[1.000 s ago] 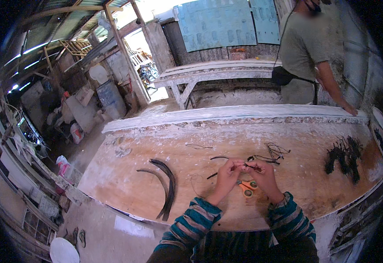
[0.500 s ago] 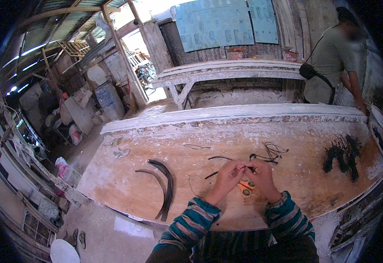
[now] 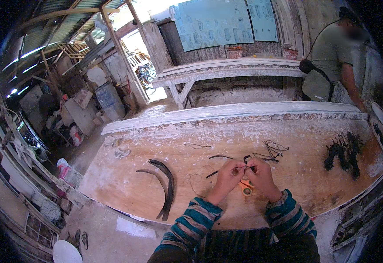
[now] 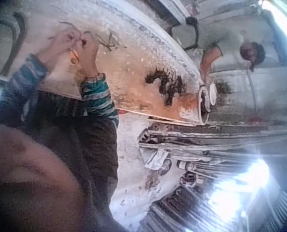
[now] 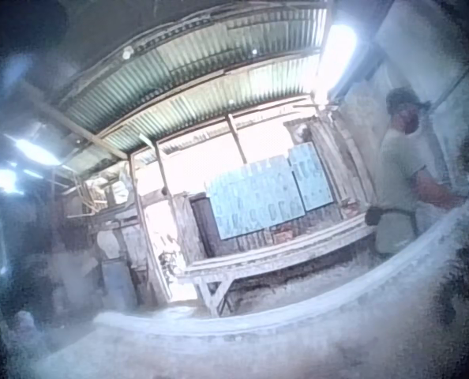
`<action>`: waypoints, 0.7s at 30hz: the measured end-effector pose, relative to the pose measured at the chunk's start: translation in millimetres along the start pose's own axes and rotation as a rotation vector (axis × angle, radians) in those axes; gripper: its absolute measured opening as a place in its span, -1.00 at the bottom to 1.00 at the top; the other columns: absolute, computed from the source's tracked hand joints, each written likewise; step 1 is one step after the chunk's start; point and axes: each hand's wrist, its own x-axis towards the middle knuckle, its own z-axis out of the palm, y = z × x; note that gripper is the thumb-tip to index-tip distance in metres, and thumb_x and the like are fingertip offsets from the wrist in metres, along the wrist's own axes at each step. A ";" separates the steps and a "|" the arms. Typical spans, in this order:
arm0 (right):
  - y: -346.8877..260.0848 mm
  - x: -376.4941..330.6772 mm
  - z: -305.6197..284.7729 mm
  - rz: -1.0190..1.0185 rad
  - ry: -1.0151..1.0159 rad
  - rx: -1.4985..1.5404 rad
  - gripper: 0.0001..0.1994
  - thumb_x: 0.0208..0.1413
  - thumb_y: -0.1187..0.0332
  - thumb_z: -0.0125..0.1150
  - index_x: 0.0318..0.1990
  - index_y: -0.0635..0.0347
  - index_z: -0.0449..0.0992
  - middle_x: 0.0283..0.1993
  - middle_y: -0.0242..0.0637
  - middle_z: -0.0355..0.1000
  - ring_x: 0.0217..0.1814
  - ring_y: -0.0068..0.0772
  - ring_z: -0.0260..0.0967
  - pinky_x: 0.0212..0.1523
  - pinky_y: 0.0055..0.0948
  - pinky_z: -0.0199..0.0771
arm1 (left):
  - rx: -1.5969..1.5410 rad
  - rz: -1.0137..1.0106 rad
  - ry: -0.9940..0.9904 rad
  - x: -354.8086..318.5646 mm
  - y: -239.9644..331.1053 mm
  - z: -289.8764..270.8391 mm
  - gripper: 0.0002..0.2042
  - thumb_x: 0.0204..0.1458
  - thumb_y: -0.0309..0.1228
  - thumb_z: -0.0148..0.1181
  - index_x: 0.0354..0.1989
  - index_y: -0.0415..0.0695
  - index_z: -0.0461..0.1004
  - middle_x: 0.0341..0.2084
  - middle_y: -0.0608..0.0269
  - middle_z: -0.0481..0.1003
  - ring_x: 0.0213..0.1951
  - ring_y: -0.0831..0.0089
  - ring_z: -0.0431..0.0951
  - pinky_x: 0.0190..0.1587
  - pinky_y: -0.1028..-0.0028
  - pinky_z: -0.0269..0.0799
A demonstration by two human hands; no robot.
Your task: The person uses orange-handled scissors to cut black rubber strips on a wooden workbench. A coworker in the background wipes the bench surface with a white cloth. The person repeatedly picks up strips, cuts them into smaller pieces, and places the cut pieces on the table.
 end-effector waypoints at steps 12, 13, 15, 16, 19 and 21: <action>-0.2 1.4 -0.4 0.406 -0.104 0.693 -0.98 0.03 0.50 0.01 -0.41 0.19 0.35 -0.48 -0.52 0.27 -0.43 -0.76 0.17 -0.42 -0.70 0.20 | -0.461 -0.331 -0.090 4.1 -2.5 1.2 -0.88 0.04 -0.44 0.09 -0.28 -0.17 0.40 -0.46 0.38 0.44 -0.49 0.72 0.37 -0.51 0.71 0.26; -6.0 1.0 0.0 0.483 -0.089 0.822 -0.98 0.04 0.50 0.00 -0.40 0.19 0.36 -0.47 -0.51 0.29 -0.42 -0.76 0.19 -0.41 -0.69 0.22 | -0.474 -0.345 -0.067 3.8 -0.5 1.7 -0.88 0.04 -0.43 0.09 -0.27 -0.17 0.40 -0.45 0.38 0.44 -0.49 0.72 0.37 -0.51 0.71 0.26; -2.4 2.2 2.6 0.470 -0.104 0.852 -0.97 0.04 0.50 0.01 -0.37 0.19 0.38 -0.46 -0.49 0.32 -0.42 -0.75 0.21 -0.40 -0.69 0.23 | -0.500 -0.376 -0.021 2.9 3.5 1.9 -0.88 0.05 -0.43 0.07 -0.26 -0.17 0.40 -0.45 0.39 0.43 -0.49 0.72 0.37 -0.51 0.70 0.26; 2.5 2.2 1.9 0.462 -0.106 0.867 -0.97 0.04 0.50 0.02 -0.35 0.19 0.39 -0.45 -0.48 0.33 -0.41 -0.74 0.22 -0.39 -0.68 0.24 | -0.477 -0.407 -0.036 4.7 10.1 0.3 -0.88 0.05 -0.44 0.08 -0.27 -0.18 0.41 -0.45 0.38 0.43 -0.48 0.70 0.37 -0.49 0.69 0.27; 14.0 3.6 2.1 0.443 -0.126 0.755 -0.97 0.04 0.49 0.04 -0.37 0.19 0.40 -0.47 -0.48 0.34 -0.43 -0.72 0.23 -0.38 -0.69 0.23 | -0.315 -0.339 -0.036 7.9 18.8 -6.0 -0.88 0.03 -0.43 0.09 -0.29 -0.20 0.45 -0.44 0.36 0.44 -0.42 0.65 0.39 -0.40 0.65 0.30; 10.3 1.7 2.9 0.412 -0.086 0.667 -0.97 0.05 0.48 0.04 -0.38 0.20 0.41 -0.49 -0.48 0.33 -0.44 -0.72 0.23 -0.39 -0.69 0.22 | -0.102 -0.089 0.003 9.0 7.8 -5.6 -0.85 0.03 -0.38 0.10 -0.32 -0.20 0.48 -0.42 0.37 0.46 -0.37 0.61 0.42 -0.32 0.60 0.33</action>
